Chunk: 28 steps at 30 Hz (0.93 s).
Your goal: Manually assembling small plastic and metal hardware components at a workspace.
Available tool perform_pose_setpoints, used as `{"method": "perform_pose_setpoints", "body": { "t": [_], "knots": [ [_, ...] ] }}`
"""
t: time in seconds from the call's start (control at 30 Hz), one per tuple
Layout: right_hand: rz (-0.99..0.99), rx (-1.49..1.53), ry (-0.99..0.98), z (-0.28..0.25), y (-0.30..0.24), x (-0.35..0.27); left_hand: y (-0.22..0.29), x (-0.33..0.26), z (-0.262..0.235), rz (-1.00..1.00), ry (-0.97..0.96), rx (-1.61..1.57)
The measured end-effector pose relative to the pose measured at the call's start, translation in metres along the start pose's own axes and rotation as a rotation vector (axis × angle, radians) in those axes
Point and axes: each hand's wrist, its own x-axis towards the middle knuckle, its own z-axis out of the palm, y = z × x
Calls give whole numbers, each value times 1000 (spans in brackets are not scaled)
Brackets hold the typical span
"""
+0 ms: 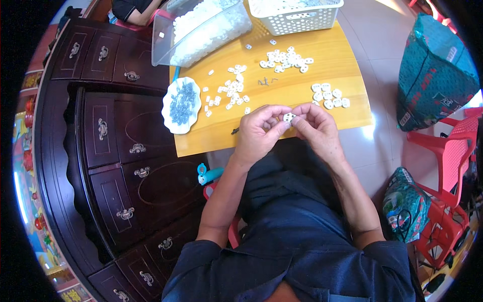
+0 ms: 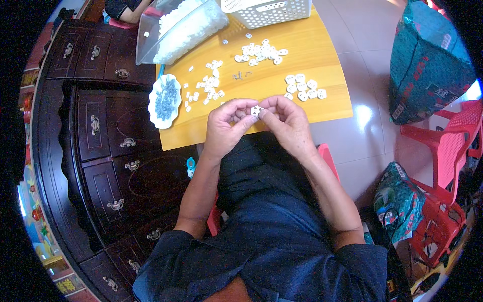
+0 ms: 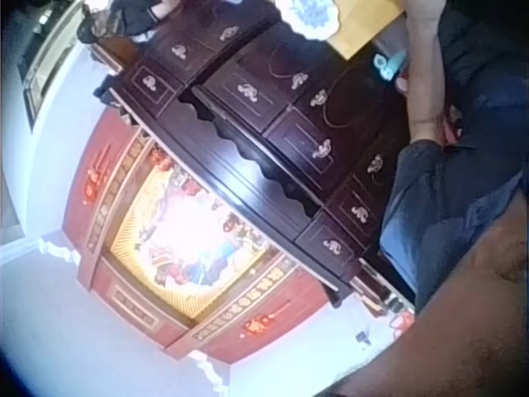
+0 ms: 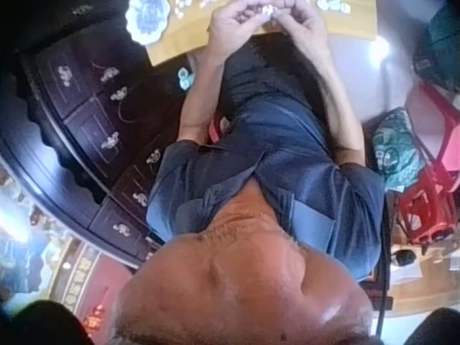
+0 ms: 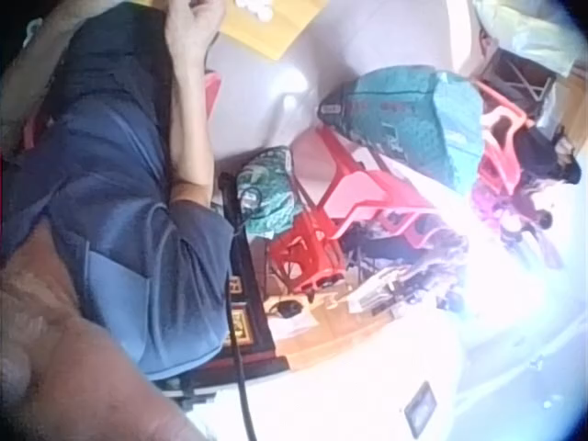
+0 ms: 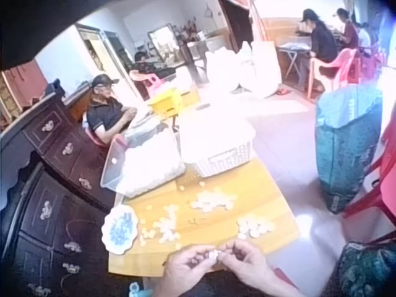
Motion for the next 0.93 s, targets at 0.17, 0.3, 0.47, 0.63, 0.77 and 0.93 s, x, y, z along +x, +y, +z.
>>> {"method": "perform_pose_setpoints", "body": {
  "t": [0.17, 0.3, 0.47, 0.63, 0.77, 0.93],
  "knots": [
    [84, 52, -41, -4, -5, 1, 1, 6, -8, 69, -78, 103],
    [159, 83, -62, -5, -6, 1, 10, 8, -12, 67, -154, 110],
    [156, 134, -27, -3, -4, 2, 30, 10, 6, 219, -36, 407],
    [152, 196, 2, 1, -5, 0, 14, 11, 13, 411, 93, 646],
    [161, 224, -14, -4, -2, 1, 13, 11, 14, 434, 71, 632],
    [215, 289, -11, -6, -2, 0, 13, 11, 10, 423, 49, 608]
  ]
}}
